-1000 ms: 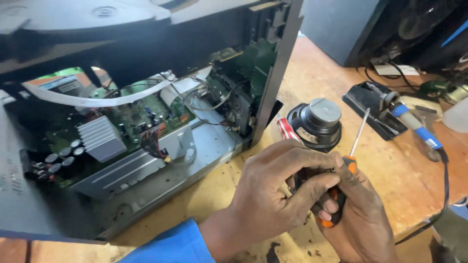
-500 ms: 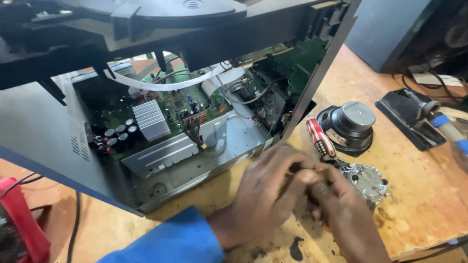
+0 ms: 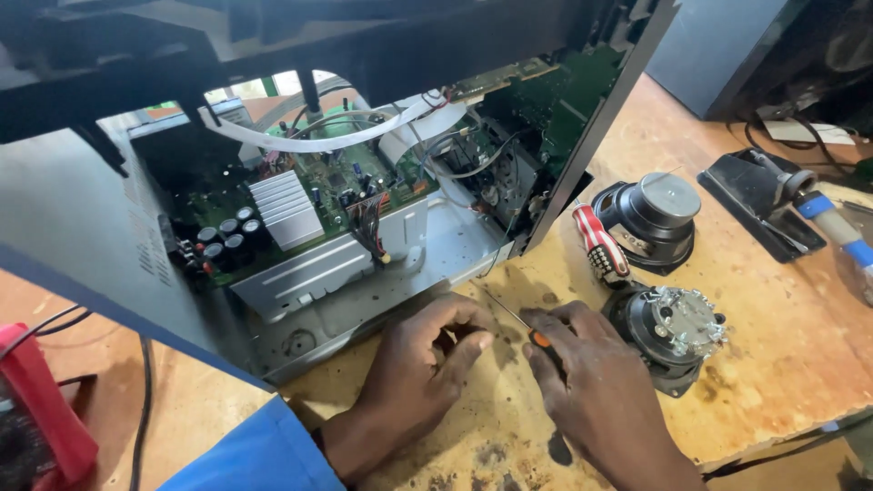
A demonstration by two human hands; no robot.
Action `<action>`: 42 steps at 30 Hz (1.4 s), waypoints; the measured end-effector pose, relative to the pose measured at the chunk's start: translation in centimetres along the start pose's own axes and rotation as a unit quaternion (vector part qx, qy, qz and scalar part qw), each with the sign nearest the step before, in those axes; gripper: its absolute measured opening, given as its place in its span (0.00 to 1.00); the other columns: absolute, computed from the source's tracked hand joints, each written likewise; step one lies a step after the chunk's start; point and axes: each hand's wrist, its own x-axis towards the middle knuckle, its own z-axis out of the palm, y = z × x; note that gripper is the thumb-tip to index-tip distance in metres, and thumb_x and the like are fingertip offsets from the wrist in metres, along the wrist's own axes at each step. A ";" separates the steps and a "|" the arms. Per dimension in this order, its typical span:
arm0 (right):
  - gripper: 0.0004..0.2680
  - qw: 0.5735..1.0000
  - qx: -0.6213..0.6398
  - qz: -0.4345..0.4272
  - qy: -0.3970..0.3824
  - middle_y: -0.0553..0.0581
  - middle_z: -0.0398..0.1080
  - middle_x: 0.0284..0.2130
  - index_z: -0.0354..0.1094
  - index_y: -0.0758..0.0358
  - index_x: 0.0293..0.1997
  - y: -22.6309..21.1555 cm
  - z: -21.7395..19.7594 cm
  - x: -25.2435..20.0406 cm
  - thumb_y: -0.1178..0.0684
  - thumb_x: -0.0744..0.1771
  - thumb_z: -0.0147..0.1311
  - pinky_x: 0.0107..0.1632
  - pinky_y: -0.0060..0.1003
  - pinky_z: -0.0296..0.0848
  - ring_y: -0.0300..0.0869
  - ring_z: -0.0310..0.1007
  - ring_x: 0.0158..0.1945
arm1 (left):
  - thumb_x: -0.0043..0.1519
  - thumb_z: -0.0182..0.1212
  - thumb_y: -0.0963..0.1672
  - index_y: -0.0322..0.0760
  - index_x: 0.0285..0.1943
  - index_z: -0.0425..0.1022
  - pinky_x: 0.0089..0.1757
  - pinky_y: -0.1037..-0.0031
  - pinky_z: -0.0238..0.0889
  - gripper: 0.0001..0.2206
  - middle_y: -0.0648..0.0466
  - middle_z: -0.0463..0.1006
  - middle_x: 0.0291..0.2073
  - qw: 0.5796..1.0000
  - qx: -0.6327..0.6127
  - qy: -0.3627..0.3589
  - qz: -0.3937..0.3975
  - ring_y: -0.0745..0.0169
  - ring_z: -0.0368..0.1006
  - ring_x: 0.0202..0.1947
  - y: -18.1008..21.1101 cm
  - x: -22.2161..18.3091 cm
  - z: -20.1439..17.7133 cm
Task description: Disassembling the internal components of a stereo system by removing screws and detaching wiring.
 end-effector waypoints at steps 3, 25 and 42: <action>0.14 1.000 -0.009 0.018 -0.009 0.52 0.70 0.46 0.72 0.44 0.59 0.1 0.0 0.1 0.44 0.67 0.53 0.49 0.53 0.72 0.49 0.69 0.57 | 0.62 0.53 0.57 0.47 0.49 0.84 0.39 0.68 0.72 0.20 0.58 0.87 0.45 0.999 0.004 -0.025 -0.044 0.62 0.82 0.46 -0.2 0.1 0.2; 0.16 0.925 -0.258 0.128 -0.249 0.53 0.66 0.62 0.66 0.24 0.64 1.9 -9.6 11.2 0.31 0.69 0.45 0.53 0.46 0.75 0.50 0.75 0.58 | 0.70 0.46 0.54 0.40 0.45 0.77 0.39 0.60 0.66 0.20 0.50 0.79 0.39 0.987 -0.016 -0.152 0.056 0.52 0.73 0.38 0.8 -0.7 0.4; 0.13 0.960 -0.163 0.162 -0.157 0.51 0.77 0.56 0.73 0.37 0.56 0.4 -10.2 10.5 0.36 0.68 0.49 0.49 0.47 0.75 0.52 0.80 0.51 | 0.73 0.46 0.50 0.40 0.44 0.71 0.37 0.59 0.60 0.14 0.48 0.74 0.37 0.985 -0.036 -0.151 0.079 0.51 0.68 0.35 0.2 -0.7 0.5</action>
